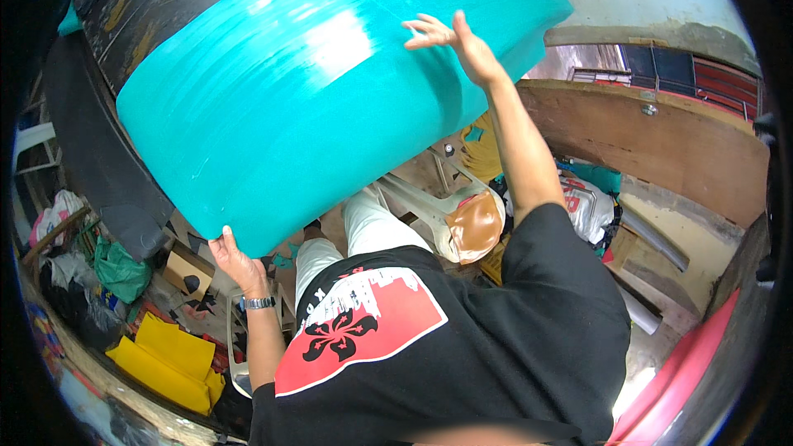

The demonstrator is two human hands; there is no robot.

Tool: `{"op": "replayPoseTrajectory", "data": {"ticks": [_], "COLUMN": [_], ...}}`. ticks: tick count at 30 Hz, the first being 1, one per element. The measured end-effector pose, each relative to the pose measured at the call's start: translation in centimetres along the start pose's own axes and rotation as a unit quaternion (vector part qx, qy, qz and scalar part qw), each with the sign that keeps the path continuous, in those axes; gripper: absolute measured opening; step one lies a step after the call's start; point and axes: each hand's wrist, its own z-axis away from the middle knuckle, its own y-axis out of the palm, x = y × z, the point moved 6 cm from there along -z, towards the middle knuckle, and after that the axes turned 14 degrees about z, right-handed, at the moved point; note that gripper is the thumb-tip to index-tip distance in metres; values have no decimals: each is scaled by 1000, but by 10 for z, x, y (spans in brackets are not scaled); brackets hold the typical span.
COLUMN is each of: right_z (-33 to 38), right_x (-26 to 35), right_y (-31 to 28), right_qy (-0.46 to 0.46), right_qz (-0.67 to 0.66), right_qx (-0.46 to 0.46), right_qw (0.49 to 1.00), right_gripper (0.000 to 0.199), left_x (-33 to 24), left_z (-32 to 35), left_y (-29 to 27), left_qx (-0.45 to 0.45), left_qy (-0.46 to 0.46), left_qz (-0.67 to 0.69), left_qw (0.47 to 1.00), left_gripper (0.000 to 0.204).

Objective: The person unfolds a large green fabric sheet on a workbench, smooths it out, and rubs a yellow container over its surface to apply a coating. The person repeatedly adjusts and flattens the fabric while spreading the substance across the sheet.

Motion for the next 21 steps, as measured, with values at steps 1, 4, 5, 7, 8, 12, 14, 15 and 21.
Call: {"op": "replayPoseTrajectory", "data": {"ticks": [1, 4, 5, 7, 8, 12, 14, 15, 21], "right_z": [20, 53, 52, 47, 43, 36, 34, 32, 21], "right_x": [-28, -88, -105, -130, -137, -132, -112, -100, 5], "right_y": [0, -8, -17, -30, -34, -22, 1, 15, 136], "right_qy": [90, 190, 211, 223, 215, 152, 111, 98, -20], "right_qz": [68, 391, 432, 480, 487, 519, 508, 515, 522], "right_qx": [-23, -99, -105, -115, -119, -91, -75, -61, -24], "right_qw": [993, 895, 870, 841, 838, 836, 851, 850, 852], "right_gripper": [92, 80, 81, 85, 86, 88, 90, 90, 96], "left_x": [0, 0, -1, -2, -2, -1, 1, 1, 6], "left_z": [-1, -2, -2, -2, -2, -3, -3, -3, -9], "left_y": [-2, -5, -3, -4, -3, -3, -4, -3, -13], "left_qx": [-6, -7, 10, 11, 19, 15, 12, 25, 21], "left_qy": [-5, -27, -25, -30, -31, -30, -38, -36, -96], "left_qz": [-15, -32, -36, -35, -35, -42, -27, -26, -35], "left_qw": [1000, 999, 999, 999, 999, 999, 999, 999, 995], "left_gripper": [30, 30, 30, 30, 30, 30, 30, 30, 34]}}
